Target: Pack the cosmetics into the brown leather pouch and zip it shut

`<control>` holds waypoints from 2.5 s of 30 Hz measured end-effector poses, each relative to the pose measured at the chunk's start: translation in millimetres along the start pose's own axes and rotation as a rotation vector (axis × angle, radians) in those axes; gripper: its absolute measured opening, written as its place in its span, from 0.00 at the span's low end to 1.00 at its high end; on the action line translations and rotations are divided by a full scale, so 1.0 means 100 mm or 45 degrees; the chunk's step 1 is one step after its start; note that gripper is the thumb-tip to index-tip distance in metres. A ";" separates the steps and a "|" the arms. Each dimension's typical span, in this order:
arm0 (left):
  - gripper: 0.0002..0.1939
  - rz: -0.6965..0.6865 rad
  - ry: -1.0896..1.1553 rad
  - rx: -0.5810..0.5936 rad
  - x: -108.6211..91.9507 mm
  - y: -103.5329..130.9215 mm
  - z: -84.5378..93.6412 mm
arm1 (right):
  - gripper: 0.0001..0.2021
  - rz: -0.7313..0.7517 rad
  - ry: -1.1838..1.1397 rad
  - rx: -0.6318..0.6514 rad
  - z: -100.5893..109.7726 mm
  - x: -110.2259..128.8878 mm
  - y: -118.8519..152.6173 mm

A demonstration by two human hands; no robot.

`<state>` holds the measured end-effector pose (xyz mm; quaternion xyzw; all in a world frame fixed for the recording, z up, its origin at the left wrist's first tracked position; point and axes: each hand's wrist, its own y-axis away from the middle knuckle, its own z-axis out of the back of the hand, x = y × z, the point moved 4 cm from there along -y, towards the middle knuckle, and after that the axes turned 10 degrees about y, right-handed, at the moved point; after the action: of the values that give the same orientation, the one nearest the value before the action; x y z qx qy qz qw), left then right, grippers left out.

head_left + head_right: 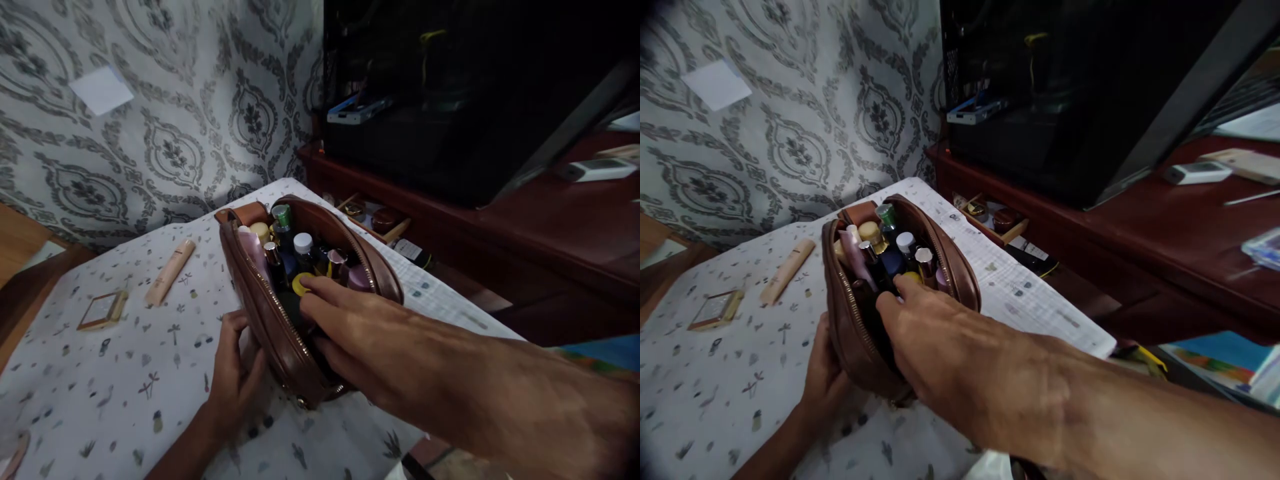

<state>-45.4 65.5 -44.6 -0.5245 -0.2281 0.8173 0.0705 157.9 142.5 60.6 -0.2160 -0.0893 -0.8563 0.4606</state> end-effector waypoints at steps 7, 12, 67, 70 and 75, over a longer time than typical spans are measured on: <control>0.15 -0.139 -0.014 0.113 -0.11 -0.05 -0.04 | 0.13 0.066 0.091 -0.015 -0.14 0.00 -0.10; 0.09 -0.077 -0.057 0.078 -0.04 -0.13 0.12 | 0.18 0.092 0.221 -0.238 -0.16 -0.11 -0.04; 0.35 0.926 -1.182 -0.676 1.22 -0.11 2.94 | 0.08 0.192 -0.712 -0.166 -2.02 1.13 -1.32; 0.35 0.946 -1.182 -0.643 1.29 -0.06 2.96 | 0.09 0.183 -0.705 -0.150 -2.01 1.12 -1.32; 0.34 0.893 -1.198 -0.614 1.30 -0.04 2.92 | 0.09 0.167 -0.703 -0.115 -2.03 1.11 -1.32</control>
<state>-363.0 28.1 -49.3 -0.1539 -0.2270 0.8605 -0.4293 -63.2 61.4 -63.4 -0.4667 -0.1589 -0.7366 0.4630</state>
